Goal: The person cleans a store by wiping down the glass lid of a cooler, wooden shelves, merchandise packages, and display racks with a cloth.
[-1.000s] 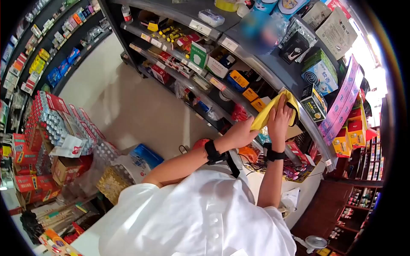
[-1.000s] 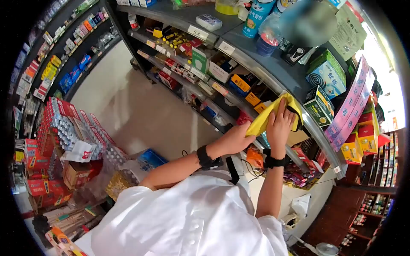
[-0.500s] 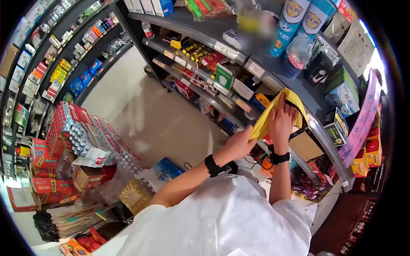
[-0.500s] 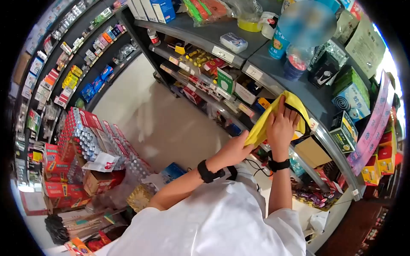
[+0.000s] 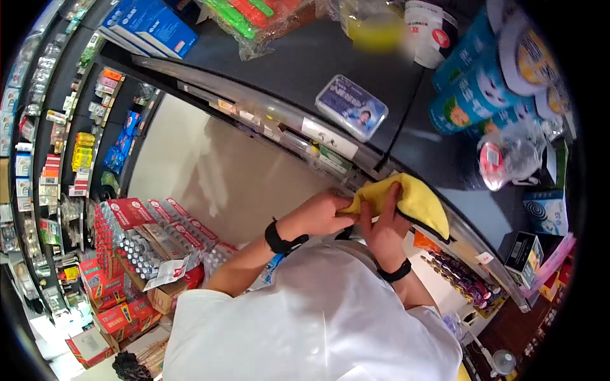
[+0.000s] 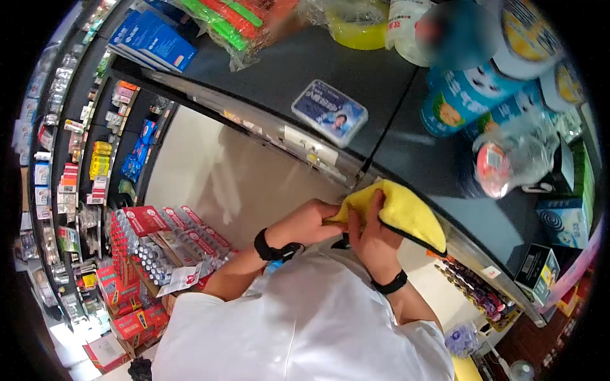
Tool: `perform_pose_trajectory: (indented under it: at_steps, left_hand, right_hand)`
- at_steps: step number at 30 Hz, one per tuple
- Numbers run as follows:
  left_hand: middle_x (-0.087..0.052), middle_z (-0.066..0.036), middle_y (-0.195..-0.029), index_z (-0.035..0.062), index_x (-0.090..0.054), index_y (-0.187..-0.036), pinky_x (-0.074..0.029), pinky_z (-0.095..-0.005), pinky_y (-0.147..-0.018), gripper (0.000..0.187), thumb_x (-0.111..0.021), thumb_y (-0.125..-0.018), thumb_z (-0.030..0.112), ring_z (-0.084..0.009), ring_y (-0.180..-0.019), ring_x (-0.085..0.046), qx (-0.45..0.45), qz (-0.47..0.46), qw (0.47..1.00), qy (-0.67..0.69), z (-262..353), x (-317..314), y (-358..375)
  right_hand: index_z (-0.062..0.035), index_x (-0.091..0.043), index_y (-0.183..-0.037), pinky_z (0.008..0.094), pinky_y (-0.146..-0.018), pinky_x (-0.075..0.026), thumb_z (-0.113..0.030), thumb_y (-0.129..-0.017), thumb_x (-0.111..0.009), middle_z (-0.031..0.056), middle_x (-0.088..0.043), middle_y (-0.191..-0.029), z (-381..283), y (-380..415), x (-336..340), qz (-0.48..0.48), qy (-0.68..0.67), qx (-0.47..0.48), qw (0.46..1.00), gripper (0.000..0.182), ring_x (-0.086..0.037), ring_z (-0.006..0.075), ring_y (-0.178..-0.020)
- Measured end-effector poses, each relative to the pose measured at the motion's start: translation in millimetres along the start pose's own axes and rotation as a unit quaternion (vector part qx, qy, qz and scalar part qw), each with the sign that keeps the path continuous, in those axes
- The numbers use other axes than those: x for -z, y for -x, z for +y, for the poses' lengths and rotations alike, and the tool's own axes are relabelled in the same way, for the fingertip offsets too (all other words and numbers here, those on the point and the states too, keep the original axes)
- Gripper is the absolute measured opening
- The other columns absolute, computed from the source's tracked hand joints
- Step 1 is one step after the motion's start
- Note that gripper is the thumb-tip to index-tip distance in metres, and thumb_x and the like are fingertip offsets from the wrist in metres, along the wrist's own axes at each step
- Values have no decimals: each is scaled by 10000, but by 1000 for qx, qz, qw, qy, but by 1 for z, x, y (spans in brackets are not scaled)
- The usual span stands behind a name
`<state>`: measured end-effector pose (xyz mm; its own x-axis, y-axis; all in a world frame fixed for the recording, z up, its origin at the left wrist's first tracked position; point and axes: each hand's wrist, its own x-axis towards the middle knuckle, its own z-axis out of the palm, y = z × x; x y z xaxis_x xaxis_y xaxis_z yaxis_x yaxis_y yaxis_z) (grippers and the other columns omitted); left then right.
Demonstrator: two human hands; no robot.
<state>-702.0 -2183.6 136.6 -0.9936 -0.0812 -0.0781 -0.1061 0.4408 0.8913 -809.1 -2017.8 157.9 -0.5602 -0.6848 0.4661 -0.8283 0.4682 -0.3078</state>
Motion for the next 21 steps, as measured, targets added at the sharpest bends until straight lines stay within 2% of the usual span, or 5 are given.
perform_pose_trajectory:
  at_steps: [9,13,15,18,21]
  left_hand:
    - [-632,-159,-791,11,-631,-855,-490,-448,-635,193,-723,-859,180,-389,-697,-608,-91,27,994,62,9,85,10]
    - [-618,-141,-792,11,-619,-836,-477,-446,-613,176,-718,-872,152,-372,-673,-590,-179,-19,983,39,16,114,44]
    - [-606,-144,-780,12,-625,-844,-464,-433,-594,163,-718,-880,141,-358,-656,-582,-216,-50,975,-13,22,126,59]
    - [-580,-147,-756,11,-595,-833,-451,-426,-584,184,-714,-886,140,-353,-650,-578,-267,-132,952,66,40,137,73]
    - [-544,-151,-729,11,-563,-836,-440,-435,-582,200,-704,-895,141,-363,-639,-555,-294,-212,926,103,40,140,64]
  right_hand:
    - [179,-401,-1414,556,-1007,-447,-267,-870,-730,398,-541,-1281,-39,-27,-40,47,-26,-47,997,777,-563,542,-1142]
    - [173,-181,-1516,597,-1146,-249,-274,-947,-603,458,-270,-1486,-64,-32,-50,115,19,-145,983,837,-331,580,-1349]
    - [97,-116,-1562,594,-1181,-160,-315,-981,-558,360,-212,-1581,-76,-22,-60,223,74,-120,965,839,-267,538,-1399]
    - [40,-127,-1583,535,-1189,-185,-401,-1010,-470,288,-234,-1599,-128,-13,-55,270,-104,-196,937,800,-292,456,-1417]
    - [-17,-139,-1603,477,-1198,-211,-487,-1040,-382,215,-255,-1616,-183,-29,-42,330,-412,-301,794,773,-316,374,-1434]
